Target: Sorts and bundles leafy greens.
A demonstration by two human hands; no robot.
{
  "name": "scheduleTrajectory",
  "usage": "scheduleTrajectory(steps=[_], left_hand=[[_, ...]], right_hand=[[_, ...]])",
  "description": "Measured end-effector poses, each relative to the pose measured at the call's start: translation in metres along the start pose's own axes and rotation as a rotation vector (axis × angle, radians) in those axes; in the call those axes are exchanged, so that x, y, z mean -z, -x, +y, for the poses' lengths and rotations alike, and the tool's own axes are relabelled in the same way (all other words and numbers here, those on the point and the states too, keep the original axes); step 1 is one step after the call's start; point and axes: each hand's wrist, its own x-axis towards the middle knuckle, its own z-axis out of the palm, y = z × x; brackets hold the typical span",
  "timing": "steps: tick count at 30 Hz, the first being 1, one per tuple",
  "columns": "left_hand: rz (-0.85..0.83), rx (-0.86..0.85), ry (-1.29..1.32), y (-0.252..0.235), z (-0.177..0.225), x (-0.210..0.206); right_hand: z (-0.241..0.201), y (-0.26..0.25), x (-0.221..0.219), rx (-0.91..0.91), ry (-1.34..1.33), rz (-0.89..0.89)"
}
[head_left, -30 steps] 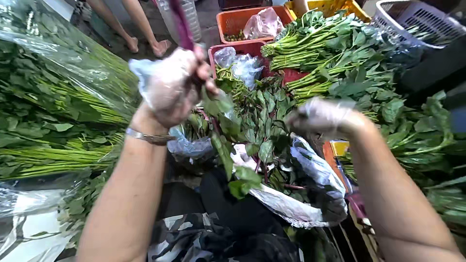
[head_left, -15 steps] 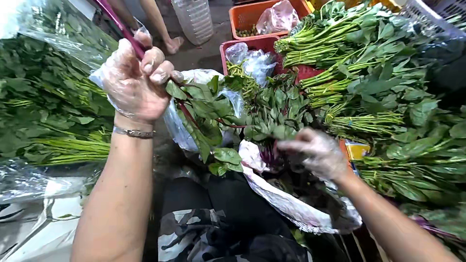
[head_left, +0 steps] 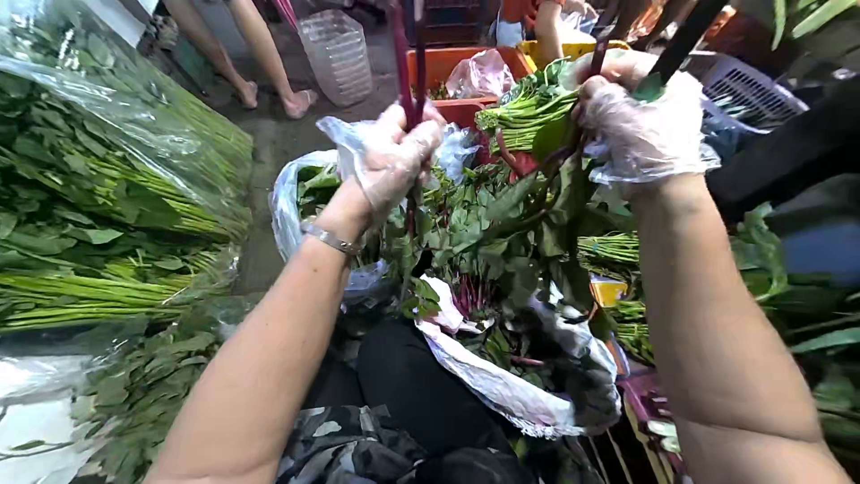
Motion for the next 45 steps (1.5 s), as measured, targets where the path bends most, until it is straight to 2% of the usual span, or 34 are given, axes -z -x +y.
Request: scheduleTrajectory(steps=[4, 8, 13, 16, 19, 21, 24, 26, 29, 31, 32, 33, 35, 36, 37, 39, 41, 43, 45], left_hand=[[-0.086, 0.048, 0.012, -0.004, -0.007, -0.029], [-0.059, 0.083, 0.064, -0.011, -0.002, -0.042], [-0.125, -0.012, -0.088, -0.014, 0.002, -0.053], [-0.035, 0.003, -0.024, -0.015, 0.0, -0.044], [0.003, 0.033, 0.196, -0.015, -0.006, -0.022], [-0.016, 0.045, 0.228, -0.011, -0.006, -0.011], [-0.064, 0.077, 0.269, -0.005, -0.008, -0.001], [-0.103, 0.112, 0.311, -0.003, -0.012, 0.002], [-0.157, 0.138, 0.331, -0.003, -0.014, 0.005], [-0.188, 0.135, 0.311, -0.001, -0.013, 0.004], [-0.211, 0.123, 0.296, 0.001, -0.012, 0.004], [-0.233, 0.097, 0.289, 0.005, -0.011, 0.005], [-0.263, 0.036, 0.315, 0.013, -0.01, 0.013], [-0.255, -0.006, 0.355, 0.016, -0.012, 0.02], [-0.235, -0.052, 0.398, 0.018, -0.014, 0.028], [-0.207, -0.145, 0.458, 0.019, -0.017, 0.045], [-0.193, -0.206, 0.516, 0.017, -0.017, 0.059], [-0.176, -0.227, 0.556, 0.016, -0.016, 0.067], [-0.11, -0.225, 0.479, 0.016, -0.008, 0.07]], right_hand=[[0.008, 0.005, -0.017, -0.156, -0.027, -0.089], [0.001, 0.007, -0.02, -0.158, -0.055, -0.066], [-0.009, -0.002, -0.046, -0.072, -0.039, -0.021], [-0.015, -0.009, -0.058, 0.013, 0.039, -0.078], [-0.017, -0.01, -0.061, 0.044, -0.03, -0.273], [-0.015, -0.009, -0.067, 0.033, -0.047, -0.354], [-0.015, -0.013, -0.068, 0.077, -0.019, -0.375], [-0.017, -0.015, -0.065, 0.14, 0.101, -0.382], [-0.02, -0.015, -0.065, 0.315, 0.471, -0.36], [-0.015, -0.017, -0.068, 0.516, 0.666, -0.231], [-0.016, -0.019, -0.065, 0.56, 0.738, -0.151], [-0.019, -0.023, -0.057, 0.536, 0.811, -0.058], [-0.019, -0.032, -0.03, 0.333, 0.879, 0.102], [-0.018, -0.031, -0.017, 0.229, 0.831, 0.084], [-0.014, -0.024, -0.007, 0.169, 0.746, -0.018], [0.005, 0.001, 0.002, 0.105, 0.591, -0.352], [0.025, 0.023, -0.001, -0.066, 0.582, -0.652], [0.033, 0.04, -0.007, -0.244, 0.593, -0.762], [0.034, 0.048, -0.009, -0.313, 0.535, -0.685]])
